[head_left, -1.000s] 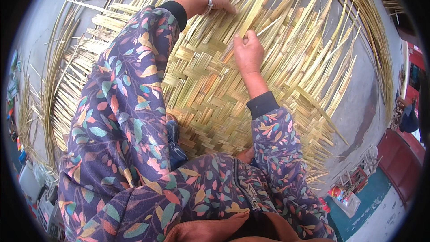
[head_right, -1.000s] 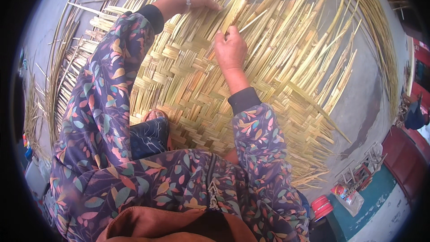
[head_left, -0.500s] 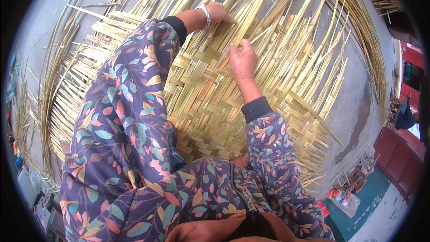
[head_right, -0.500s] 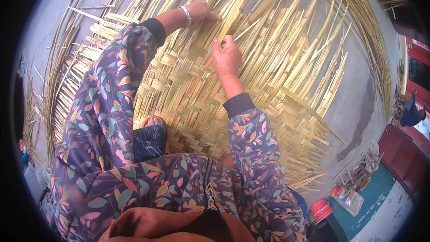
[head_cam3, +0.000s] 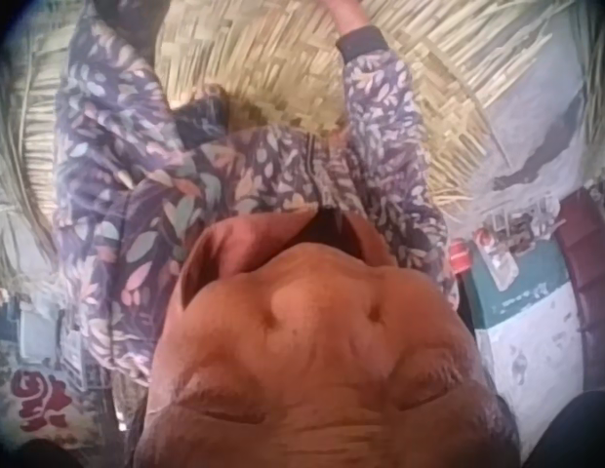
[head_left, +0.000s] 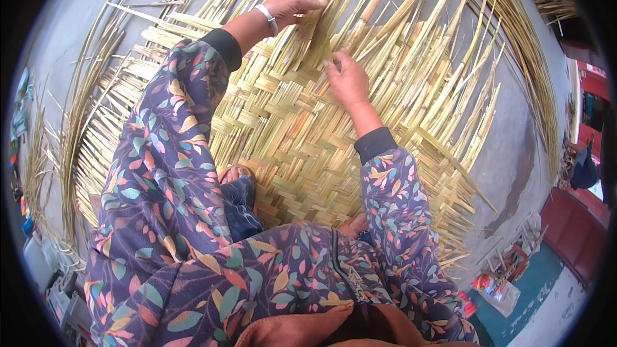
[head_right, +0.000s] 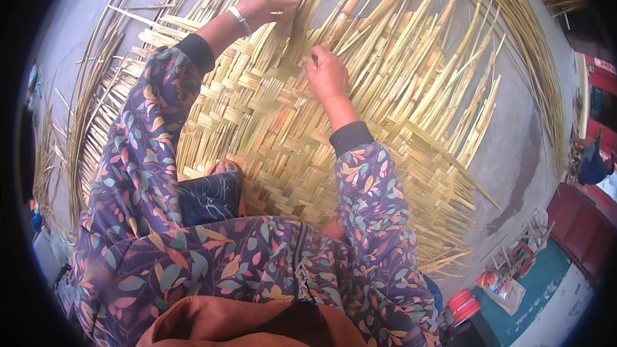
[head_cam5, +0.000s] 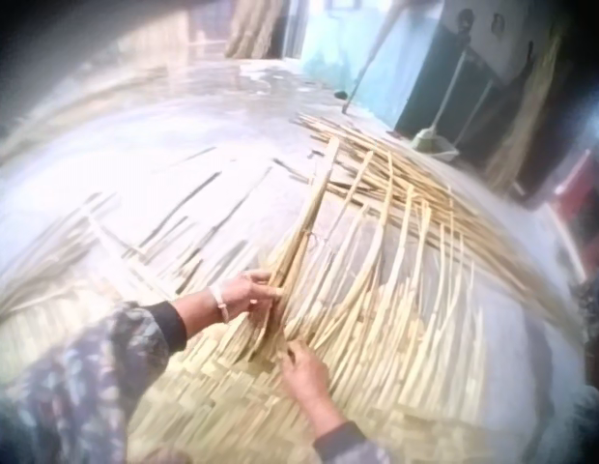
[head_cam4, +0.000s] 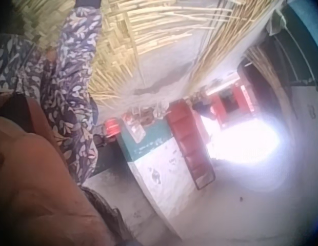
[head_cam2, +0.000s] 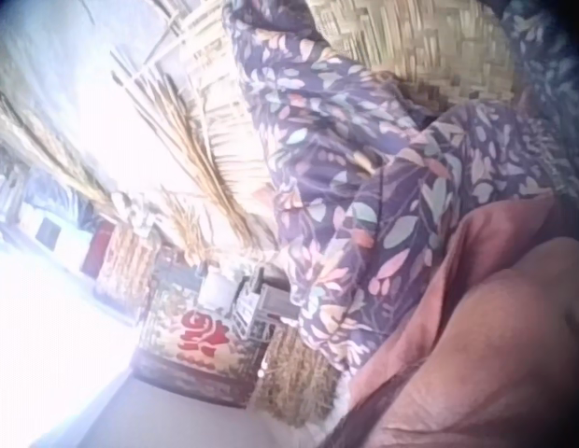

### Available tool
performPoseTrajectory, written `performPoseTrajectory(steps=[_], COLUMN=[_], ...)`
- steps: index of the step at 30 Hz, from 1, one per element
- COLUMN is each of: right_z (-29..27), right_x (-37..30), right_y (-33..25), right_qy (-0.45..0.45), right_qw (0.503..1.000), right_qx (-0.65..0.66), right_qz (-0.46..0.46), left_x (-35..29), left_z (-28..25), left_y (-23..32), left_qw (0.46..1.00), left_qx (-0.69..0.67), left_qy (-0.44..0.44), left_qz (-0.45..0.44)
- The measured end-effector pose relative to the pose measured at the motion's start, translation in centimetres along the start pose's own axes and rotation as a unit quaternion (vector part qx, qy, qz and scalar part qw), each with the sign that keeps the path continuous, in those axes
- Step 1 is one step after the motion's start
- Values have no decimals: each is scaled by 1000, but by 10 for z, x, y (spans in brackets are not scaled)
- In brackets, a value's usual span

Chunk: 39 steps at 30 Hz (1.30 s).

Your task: The person sits on the floor and weaves a basket using dried palm leaves. They interlace the leaves by hand, adjusting and tightening the weave as they work.

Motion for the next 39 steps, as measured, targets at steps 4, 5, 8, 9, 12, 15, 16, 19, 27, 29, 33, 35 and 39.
performPoseTrajectory(steps=[4, 5, 8, 9, 12, 15, 16, 19, 27, 29, 33, 35, 39], right_z=[1, 2, 2, 5, 11, 15, 14, 12, 13, 23, 49, 49, 47], right_x=[0, 0, -3, -3, -2, 2, 4, 9, 25, 41, 66, 63, 64], right_y=[8, 7, 3, 2, -13, -18, -19, -23, -88, -96, -83, -92, -93], right_qy=[-16, -25, -29, -22, -29, -57, -69, -92, -107, -77, -93, -114, -105], right_qw=[999, 998, 997, 996, 987, 973, 968, 954, 958, 975, 983, 989, 992], right_qx=[-6, -2, -49, -70, -157, -221, -239, -286, -241, -153, -88, -71, -68], right_qz=[50, 64, 60, 43, 25, 33, 24, -12, -118, -140, -131, -68, -10], left_x=[-18, -27, -57, -66, -82, -84, -84, -90, -102, -101, -96, -95, -85], left_z=[-26, -30, -37, -38, -48, -47, -51, -68, -108, -107, -98, -104, -97], left_y=[-15, -21, -38, -43, -68, -62, -58, -57, -69, -65, -50, -50, -35], left_qw=[995, 990, 971, 966, 965, 969, 969, 967, 967, 978, 982, 986, 997], left_qx=[7, 23, 41, 55, 34, 21, 19, -11, -120, -135, -179, -158, -66], left_qy=[102, 140, 227, 238, 257, 245, 245, 256, 223, 159, 64, 42, 21], left_qz=[-12, -25, -64, -84, -48, -41, -37, -18, -14, -30, -20, -16, -23])
Point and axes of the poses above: each hand's wrist, its own x-axis towards the middle knuckle, its own z-axis out of the palm, y = z × x, the point moved 5 cm from there along x, towards the middle knuckle, and after that the axes turned 13 degrees about -y, right-handed, at the moved point
